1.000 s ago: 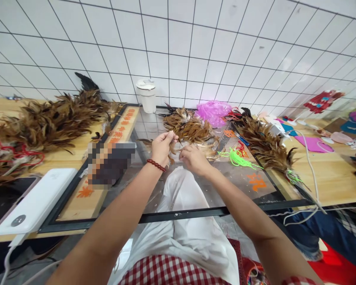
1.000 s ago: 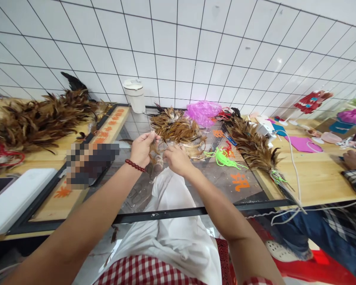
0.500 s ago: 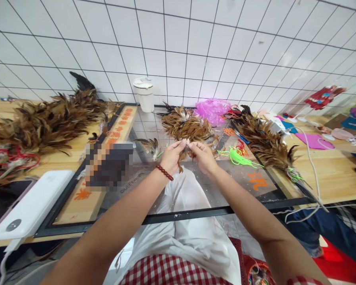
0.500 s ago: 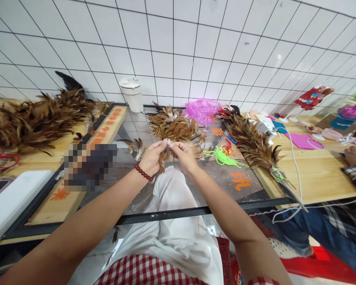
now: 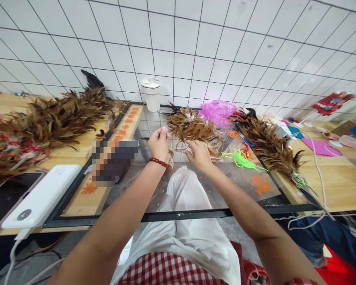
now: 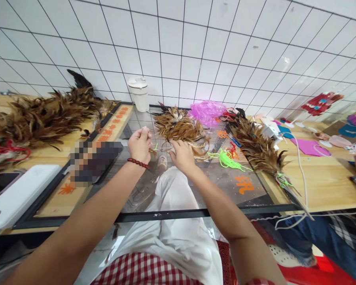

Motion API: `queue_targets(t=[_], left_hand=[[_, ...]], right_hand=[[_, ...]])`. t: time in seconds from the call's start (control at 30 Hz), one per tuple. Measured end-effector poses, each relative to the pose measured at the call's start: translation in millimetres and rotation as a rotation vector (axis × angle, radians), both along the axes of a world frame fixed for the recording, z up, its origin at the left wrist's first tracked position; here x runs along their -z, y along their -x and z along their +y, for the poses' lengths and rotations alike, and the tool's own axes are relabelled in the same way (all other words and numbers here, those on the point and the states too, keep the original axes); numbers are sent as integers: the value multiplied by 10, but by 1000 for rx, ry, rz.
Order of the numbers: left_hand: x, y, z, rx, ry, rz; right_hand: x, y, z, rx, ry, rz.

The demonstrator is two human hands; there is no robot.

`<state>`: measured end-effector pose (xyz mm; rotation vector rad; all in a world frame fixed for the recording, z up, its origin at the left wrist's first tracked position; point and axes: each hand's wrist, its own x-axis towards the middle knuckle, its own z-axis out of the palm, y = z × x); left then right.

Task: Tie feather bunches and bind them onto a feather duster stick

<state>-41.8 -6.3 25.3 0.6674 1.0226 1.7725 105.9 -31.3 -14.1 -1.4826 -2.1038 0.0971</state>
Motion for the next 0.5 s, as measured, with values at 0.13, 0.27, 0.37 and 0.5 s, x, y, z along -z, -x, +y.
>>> queue_targets(t=[0.13,0.27,0.37,0.5], left_hand=[[23,-31,-17,33,-31,29],[69,-137,-92,78,31,18],[86,-211,-169,191,105,48],[72,-252,-252,459,187,-69]], right_hand=[[1,22,21,12,28,-62],[34,-46,50,103,-20,226],[52,-88,28,129,-77,457],[32,-58,-73,26,-118,405]])
